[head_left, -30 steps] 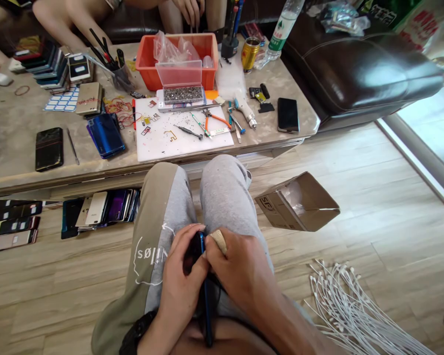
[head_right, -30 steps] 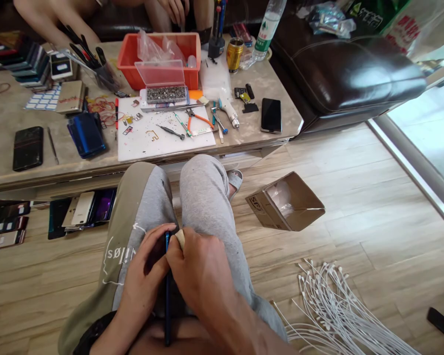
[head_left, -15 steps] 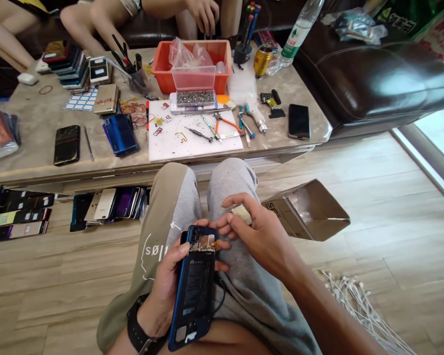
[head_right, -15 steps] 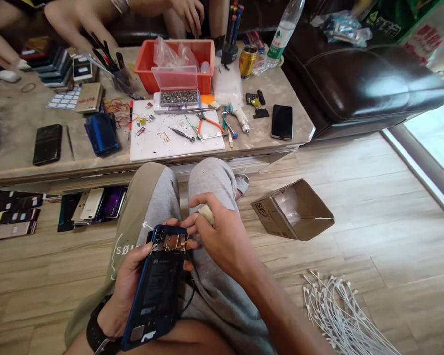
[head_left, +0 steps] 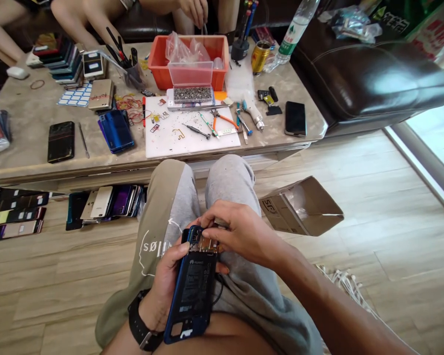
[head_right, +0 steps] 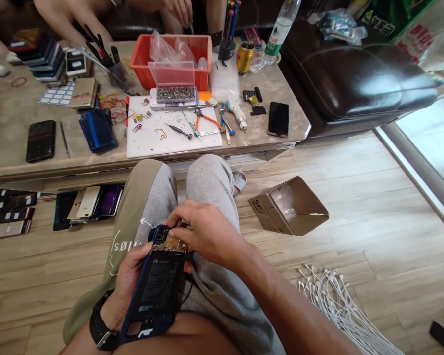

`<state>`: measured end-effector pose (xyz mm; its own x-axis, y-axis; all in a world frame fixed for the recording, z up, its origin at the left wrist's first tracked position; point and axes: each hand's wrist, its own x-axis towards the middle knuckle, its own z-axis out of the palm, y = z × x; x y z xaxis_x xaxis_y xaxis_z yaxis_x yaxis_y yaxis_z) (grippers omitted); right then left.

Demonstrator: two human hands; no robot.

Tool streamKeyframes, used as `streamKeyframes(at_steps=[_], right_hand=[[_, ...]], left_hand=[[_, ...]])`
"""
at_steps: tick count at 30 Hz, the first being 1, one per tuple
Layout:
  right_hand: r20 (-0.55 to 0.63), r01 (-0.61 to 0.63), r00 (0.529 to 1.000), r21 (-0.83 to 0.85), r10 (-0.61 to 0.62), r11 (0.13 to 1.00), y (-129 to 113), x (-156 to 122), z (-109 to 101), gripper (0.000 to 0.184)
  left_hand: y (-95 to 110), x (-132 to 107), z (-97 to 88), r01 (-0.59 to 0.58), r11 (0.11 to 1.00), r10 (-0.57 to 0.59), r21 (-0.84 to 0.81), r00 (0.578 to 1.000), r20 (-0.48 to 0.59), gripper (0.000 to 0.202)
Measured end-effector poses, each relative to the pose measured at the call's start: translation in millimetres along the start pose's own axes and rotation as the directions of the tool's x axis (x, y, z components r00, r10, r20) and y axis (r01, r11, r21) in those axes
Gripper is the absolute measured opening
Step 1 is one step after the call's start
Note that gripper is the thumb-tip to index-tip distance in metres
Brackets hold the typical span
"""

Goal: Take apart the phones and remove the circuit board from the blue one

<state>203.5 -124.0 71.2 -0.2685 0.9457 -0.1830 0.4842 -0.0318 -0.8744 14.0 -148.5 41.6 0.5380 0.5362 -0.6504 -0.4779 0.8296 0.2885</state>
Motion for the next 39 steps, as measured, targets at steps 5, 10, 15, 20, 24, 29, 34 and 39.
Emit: streamKeyframes(at_steps=[5, 10, 15, 20, 24, 29, 34, 39], right_hand=[[0.083, 0.016, 0.996, -0.065, -0.01, 0.998, 1.5, 2.7, -2.5, 0.011], [0.185, 0.019, 0.983, -0.13, 0.005, 0.991, 4.2, 6.8, -6.6, 0.007], [0.234, 0.016, 0.972, -0.047, -0.004, 0.999, 8.2, 12.2, -10.7, 0.013], [0.327, -0.141, 0.938, 0.062, 0.113, 0.988, 6.0, 15.4, -13.0, 0.016], [0.323, -0.185, 0.933, 0.047, 0.16, 0.982, 3.1, 13.7, -12.4, 0.016], [0.335, -0.2, 0.927, 0.065, 0.167, 0.978, 3.1, 8.0, -8.7, 0.008], [0.348, -0.138, 0.926, -0.044, 0.144, 0.99, 5.9, 11.4, -9.2, 0.013], [0.479, -0.308, 0.844, 0.062, 0.242, 0.949, 6.6, 21.9, -13.5, 0.017]], left_hand=[[-2.7, 2.0, -1.8, 0.037, 0.999, -0.037, 0.039, 0.999, 0.011, 0.062], [-3.6, 2.9, 1.5, 0.082, 0.996, -0.085, 0.047, 0.994, 0.065, 0.058], [-8.5, 2.5, -1.9, 0.105, 0.994, -0.104, -0.008, 0.993, 0.059, 0.056], [-14.7, 2.0, -13.4, 0.189, 0.982, -0.187, -0.012, 0.978, 0.095, 0.047], [-13.9, 1.5, -15.6, 0.213, 0.977, -0.213, -0.001, 0.973, 0.089, 0.045], [-10.8, 3.6, -12.2, 0.163, 0.986, -0.166, 0.036, 0.98, 0.112, 0.036], [-12.4, 6.9, -17.0, 0.149, 0.988, -0.152, 0.035, 0.979, 0.138, 0.036], [-11.0, 7.7, -21.9, 0.22, 0.972, -0.23, 0.079, 0.96, 0.157, 0.046]])
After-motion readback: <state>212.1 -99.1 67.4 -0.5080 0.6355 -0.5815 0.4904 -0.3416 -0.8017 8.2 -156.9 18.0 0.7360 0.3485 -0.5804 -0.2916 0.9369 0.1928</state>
